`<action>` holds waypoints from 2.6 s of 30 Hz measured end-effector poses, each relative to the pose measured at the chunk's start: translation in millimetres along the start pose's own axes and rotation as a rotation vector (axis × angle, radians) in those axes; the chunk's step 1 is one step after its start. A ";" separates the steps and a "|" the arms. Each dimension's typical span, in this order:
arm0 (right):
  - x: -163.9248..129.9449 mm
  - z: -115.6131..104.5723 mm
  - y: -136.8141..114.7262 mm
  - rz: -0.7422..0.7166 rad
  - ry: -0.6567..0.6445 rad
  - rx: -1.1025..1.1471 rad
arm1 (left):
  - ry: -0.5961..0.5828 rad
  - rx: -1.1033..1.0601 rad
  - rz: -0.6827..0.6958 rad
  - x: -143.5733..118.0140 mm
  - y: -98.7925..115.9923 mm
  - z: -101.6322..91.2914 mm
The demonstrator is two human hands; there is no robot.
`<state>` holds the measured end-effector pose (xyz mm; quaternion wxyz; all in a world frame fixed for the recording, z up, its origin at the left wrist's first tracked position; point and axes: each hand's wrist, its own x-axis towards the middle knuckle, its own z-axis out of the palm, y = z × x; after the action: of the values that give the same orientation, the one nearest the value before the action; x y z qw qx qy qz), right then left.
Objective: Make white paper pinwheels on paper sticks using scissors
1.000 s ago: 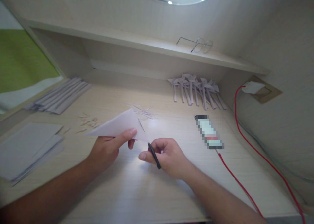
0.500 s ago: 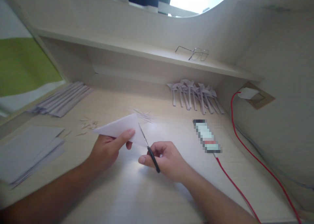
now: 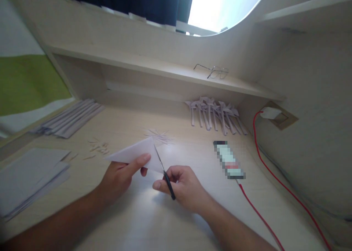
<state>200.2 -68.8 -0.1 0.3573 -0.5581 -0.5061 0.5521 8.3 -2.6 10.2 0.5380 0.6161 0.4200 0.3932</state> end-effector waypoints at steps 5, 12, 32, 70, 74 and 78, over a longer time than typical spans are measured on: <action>0.4 0.7 -1.4 0.007 -0.012 0.013 | -0.005 -0.002 -0.024 0.4 -1.9 0.4; 1.2 -0.8 3.0 -0.020 -0.034 0.032 | -0.015 0.024 -0.002 -1.3 -3.2 1.7; 2.9 3.1 4.0 -0.042 -0.005 0.062 | -0.061 -0.008 -0.019 -3.2 -6.0 5.3; 6.3 -9.5 -2.4 -0.175 0.213 0.102 | -0.213 -0.091 0.116 5.8 -3.6 5.6; 5.4 -9.4 -3.4 -0.173 0.197 0.090 | -0.230 -0.108 0.105 5.9 -5.1 6.6; 3.7 -8.4 -4.3 -0.185 0.184 0.076 | -0.243 -0.107 0.114 5.9 -8.7 7.2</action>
<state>207.2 -62.9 4.2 0.4724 -0.5436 -0.4990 0.4820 16.2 1.1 1.0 0.5937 0.6525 0.2948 0.3673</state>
